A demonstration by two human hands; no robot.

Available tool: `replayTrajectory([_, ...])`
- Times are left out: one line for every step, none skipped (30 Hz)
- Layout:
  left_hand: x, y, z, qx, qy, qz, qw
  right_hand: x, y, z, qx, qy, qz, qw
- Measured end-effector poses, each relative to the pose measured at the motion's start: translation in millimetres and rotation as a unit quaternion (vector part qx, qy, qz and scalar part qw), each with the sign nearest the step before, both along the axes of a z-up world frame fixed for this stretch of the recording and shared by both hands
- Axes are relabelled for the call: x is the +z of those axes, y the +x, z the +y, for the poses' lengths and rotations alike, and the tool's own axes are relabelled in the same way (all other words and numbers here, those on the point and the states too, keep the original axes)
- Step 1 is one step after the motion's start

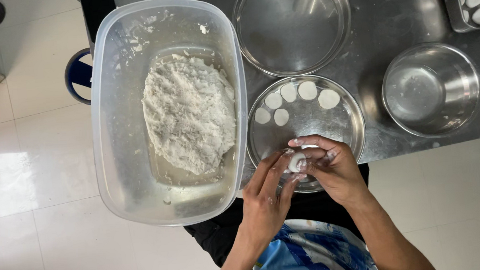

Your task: The person takes small portions of white dough from a plastic container and rolls them between their palms to form balls, placing the finished balls onto a metal tray.

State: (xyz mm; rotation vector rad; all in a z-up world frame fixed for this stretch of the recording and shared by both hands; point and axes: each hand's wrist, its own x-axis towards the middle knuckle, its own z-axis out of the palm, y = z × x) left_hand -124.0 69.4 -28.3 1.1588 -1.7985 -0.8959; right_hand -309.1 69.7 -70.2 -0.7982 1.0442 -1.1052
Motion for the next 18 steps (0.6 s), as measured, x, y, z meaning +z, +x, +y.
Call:
replayTrajectory([-3, -2, 1, 0.005, -0.001, 0.0, 1.0, 1, -2, 2, 0.005, -0.001, 0.023, 1.0])
replayTrajectory([-5, -4, 2, 0.014, 0.004, 0.004, 1.0, 3, -3, 5, 0.01, -0.001, 0.047, 0.999])
replayTrajectory([-6, -6, 3, 0.021, 0.007, 0.009, 1.0, 5, -5, 6, 0.014, -0.006, 0.036, 0.999])
replayTrajectory([-8, -8, 3, 0.028, 0.01, 0.014, 0.999, 6, -7, 8, 0.018, -0.011, 0.026, 0.999])
replayTrajectory([-9, -10, 3, 0.018, 0.039, 0.03, 0.999, 7, -9, 8, 0.023, -0.017, 0.016, 0.999])
replayTrajectory([-11, -12, 4, 0.008, 0.068, 0.047, 0.997, 5, -11, 8, 0.011, -0.009, 0.043, 0.999])
replayTrajectory([-13, -14, 4, -0.004, 0.098, 0.063, 0.993, 4, -12, 8, -0.002, 0.002, 0.07, 0.998])
replayTrajectory([-18, -17, 3, -0.007, 0.129, 0.11, 0.986, 0, -14, 8, -0.015, 0.012, 0.096, 0.995])
replayTrajectory([-24, -20, 2, -0.011, 0.165, 0.155, 0.974, -4, -14, 10, -0.022, 0.02, 0.096, 0.995])
replayTrajectory([-31, -23, 1, -0.015, 0.201, 0.2, 0.959, -9, -15, 12, -0.029, 0.028, 0.095, 0.995])
replayTrajectory([-39, -28, -1, 0.004, 0.224, 0.208, 0.952, -13, -16, 14, -0.035, 0.036, 0.096, 0.994])
replayTrajectory([-47, -32, -5, 0.022, 0.246, 0.215, 0.945, -17, -17, 17, -0.039, 0.033, 0.09, 0.995])
replayTrajectory([-56, -35, -8, 0.041, 0.267, 0.223, 0.937, -20, -19, 17, -0.042, 0.028, 0.086, 0.995])
replayTrajectory([-62, -37, -9, 0.046, 0.28, 0.216, 0.934, -23, -21, 18, -0.045, 0.024, 0.081, 0.995])
replayTrajectory([-68, -39, -13, 0.051, 0.29, 0.21, 0.932, -25, -23, 15, -0.051, 0.033, 0.062, 0.996])
replayTrajectory([-73, -40, -15, 0.056, 0.3, 0.203, 0.93, -27, -25, 13, -0.056, 0.042, 0.043, 0.997])
replayTrajectory([-77, -41, -16, 0.046, 0.297, 0.222, 0.927, -29, -27, 13, -0.062, 0.054, 0.023, 0.996])
replayTrajectory([-80, -41, -16, 0.035, 0.294, 0.242, 0.924, -30, -29, 13, -0.056, 0.049, 0.005, 0.997])
